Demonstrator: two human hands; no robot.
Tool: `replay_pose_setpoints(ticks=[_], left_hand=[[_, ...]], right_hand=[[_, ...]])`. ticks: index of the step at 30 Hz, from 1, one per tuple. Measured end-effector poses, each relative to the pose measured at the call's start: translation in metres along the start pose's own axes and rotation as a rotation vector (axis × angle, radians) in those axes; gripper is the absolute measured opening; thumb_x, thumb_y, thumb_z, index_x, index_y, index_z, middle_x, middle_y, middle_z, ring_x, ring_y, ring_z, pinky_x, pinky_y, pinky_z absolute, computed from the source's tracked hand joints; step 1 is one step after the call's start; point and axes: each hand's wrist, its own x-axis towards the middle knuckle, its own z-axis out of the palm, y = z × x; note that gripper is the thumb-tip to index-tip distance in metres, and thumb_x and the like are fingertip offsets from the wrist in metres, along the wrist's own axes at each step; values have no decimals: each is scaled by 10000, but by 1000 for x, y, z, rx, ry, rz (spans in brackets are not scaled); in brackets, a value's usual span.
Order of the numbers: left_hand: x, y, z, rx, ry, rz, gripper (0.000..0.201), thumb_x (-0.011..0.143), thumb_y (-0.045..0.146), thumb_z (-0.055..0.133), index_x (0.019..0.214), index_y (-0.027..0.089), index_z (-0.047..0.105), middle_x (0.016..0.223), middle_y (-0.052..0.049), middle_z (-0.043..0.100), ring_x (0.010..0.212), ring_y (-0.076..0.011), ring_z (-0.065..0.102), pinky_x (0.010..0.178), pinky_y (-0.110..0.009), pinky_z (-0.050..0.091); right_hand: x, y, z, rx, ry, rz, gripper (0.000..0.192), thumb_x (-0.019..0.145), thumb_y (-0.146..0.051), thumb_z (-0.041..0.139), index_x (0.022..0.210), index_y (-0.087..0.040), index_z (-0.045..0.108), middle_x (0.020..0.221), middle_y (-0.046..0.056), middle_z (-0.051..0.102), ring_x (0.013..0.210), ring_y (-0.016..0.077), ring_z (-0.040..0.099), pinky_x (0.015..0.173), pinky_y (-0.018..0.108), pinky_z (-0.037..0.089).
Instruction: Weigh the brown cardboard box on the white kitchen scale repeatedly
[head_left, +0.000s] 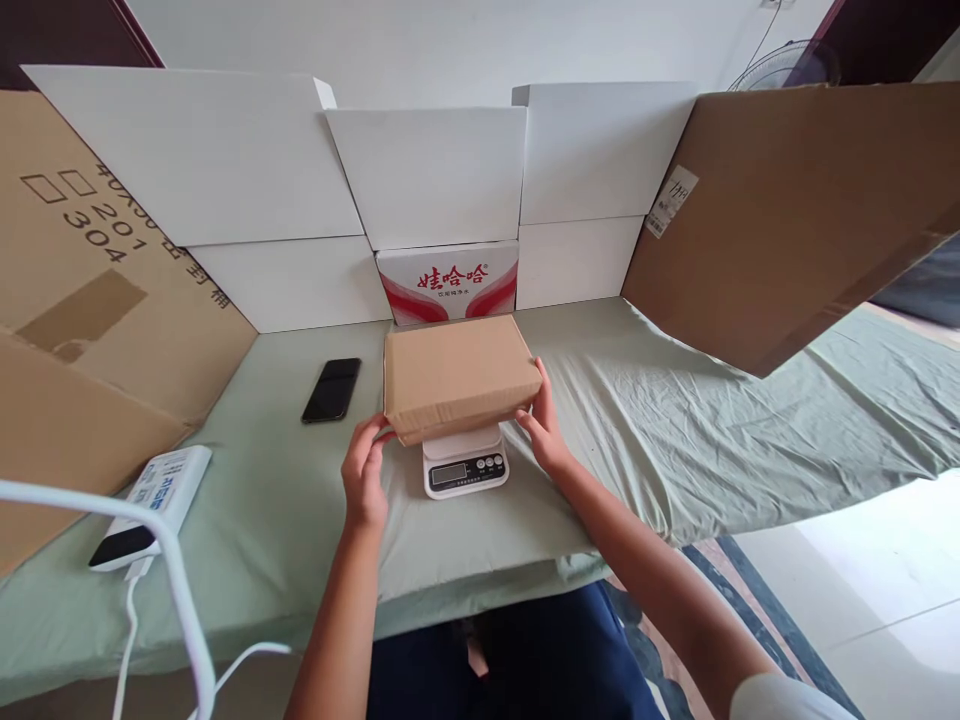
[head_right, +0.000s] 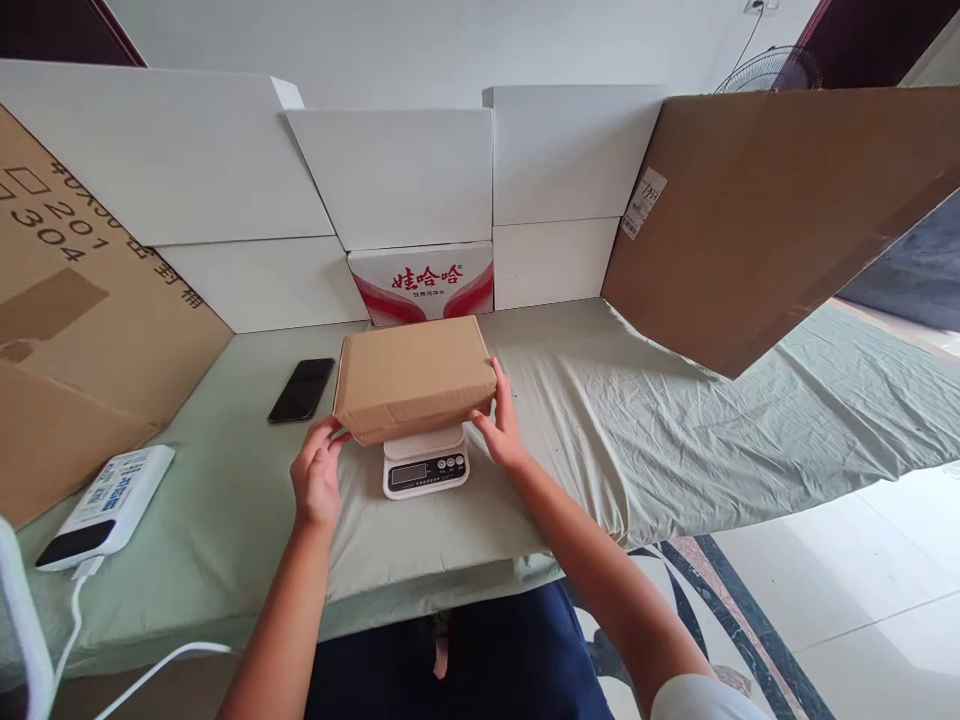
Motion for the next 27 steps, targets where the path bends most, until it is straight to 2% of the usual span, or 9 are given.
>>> replay_pose_setpoints(ticks=[4, 10, 22, 27], left_hand=[[-12, -2, -3, 3, 24, 16, 543, 854, 622, 516, 1140, 206, 714, 1238, -143, 650, 1167, -313, 621, 954, -427, 525], [-9, -5, -4, -43, 38, 17, 452, 883, 532, 525, 1145, 213, 709, 1208, -127, 663, 1170, -295, 609, 945, -408, 517], [-13, -5, -4, -5, 55, 14, 462, 884, 535, 503, 1139, 206, 704, 1205, -130, 666, 1176, -302, 611, 950, -418, 523], [-13, -5, -4, -55, 53, 22, 417, 888, 506, 528, 1125, 221, 718, 1189, -112, 673, 1161, -291, 613, 934, -401, 521]], right_hand=[[-11, -3, 0, -39, -4, 10, 855, 901, -653, 563, 1601, -358, 169, 1697, 27, 197, 1591, 291, 159, 1302, 526, 178], [-14, -10, 4, -69, -18, 11, 808, 910, -643, 549, 1589, -357, 216, 1672, 46, 243, 1581, 323, 164, 1278, 552, 230], [-16, -9, 4, -69, 1, 0, 786, 904, -626, 557, 1569, -349, 242, 1647, 62, 273, 1553, 334, 215, 1263, 555, 257], [-17, -13, 3, -82, -1, 6, 769, 910, -611, 556, 1567, -362, 244, 1638, 52, 287, 1550, 339, 221, 1252, 560, 277]])
